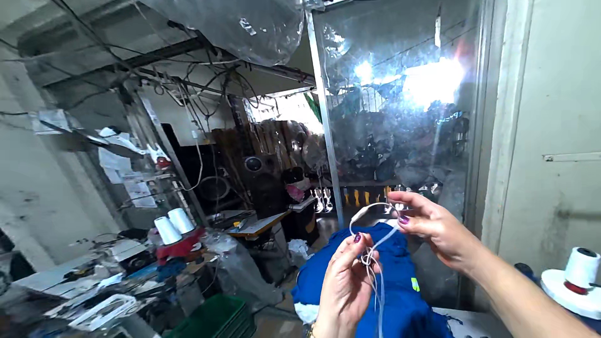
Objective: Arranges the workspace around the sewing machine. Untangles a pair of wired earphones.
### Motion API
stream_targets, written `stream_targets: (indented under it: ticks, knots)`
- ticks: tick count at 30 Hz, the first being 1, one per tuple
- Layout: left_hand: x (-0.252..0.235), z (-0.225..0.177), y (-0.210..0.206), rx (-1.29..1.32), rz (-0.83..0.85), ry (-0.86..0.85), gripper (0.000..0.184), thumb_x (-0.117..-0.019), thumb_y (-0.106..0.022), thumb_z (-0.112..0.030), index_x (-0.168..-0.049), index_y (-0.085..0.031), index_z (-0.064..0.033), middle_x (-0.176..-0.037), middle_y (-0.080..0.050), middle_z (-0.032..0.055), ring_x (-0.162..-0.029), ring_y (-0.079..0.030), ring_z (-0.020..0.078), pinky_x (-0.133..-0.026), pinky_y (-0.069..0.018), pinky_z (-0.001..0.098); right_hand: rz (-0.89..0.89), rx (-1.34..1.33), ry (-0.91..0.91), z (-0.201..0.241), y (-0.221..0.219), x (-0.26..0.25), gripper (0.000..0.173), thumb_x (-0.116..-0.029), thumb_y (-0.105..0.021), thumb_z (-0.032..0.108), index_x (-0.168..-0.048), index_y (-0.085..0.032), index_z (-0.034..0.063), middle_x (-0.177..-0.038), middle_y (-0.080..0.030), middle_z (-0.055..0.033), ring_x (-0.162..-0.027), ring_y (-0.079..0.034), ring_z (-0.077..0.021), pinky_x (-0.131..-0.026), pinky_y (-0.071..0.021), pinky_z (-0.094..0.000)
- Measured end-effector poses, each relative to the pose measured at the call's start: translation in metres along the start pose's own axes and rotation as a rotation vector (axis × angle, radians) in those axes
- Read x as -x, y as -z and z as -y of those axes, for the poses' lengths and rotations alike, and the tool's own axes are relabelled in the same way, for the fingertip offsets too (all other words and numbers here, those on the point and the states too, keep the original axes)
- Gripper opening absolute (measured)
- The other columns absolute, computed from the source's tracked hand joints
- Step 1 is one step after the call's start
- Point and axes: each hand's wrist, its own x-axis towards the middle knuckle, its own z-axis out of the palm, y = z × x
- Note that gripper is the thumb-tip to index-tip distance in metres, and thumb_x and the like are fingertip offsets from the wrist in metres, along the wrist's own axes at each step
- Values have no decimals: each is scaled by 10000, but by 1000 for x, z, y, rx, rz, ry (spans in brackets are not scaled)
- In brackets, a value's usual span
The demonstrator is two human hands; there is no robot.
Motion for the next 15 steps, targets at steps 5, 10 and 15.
stream_targets:
  ticks: [5, 10, 15]
  knots:
    - [12, 13, 21, -114, -119, -141, 243, -1016, -450, 18, -883, -649, -25, -763, -678, 63, -581, -635, 81, -534, -553, 198, -346, 235, 379, -57, -40, 50, 161, -945, -638, 172, -1023, -735, 70, -954, -713, 10, -889, -683, -53, -797, -593, -242]
    - [20, 30, 26, -114, -212, -147, 216, -1003, -480, 8, -893, -661, -38, -750, -679, 36, -640, -656, 77, -614, -574, 215, -158, 487, 214, -76, -77, 77, 296, -951, -644, 320, -1033, -725, 46, -972, -729, -72, -938, -694, -229, -850, -541, -497]
    - [25, 32, 44, -136, -215, -79, 219, -1030, -457, -3, -1091, -667, 5, -879, -738, 80, -744, -719, 134, -686, -610, 269, -185, 300, 99, -88, -83, 81, 171, -958, -618, 149, -962, -727, 17, -930, -722, -62, -861, -682, -81, -787, -565, -250]
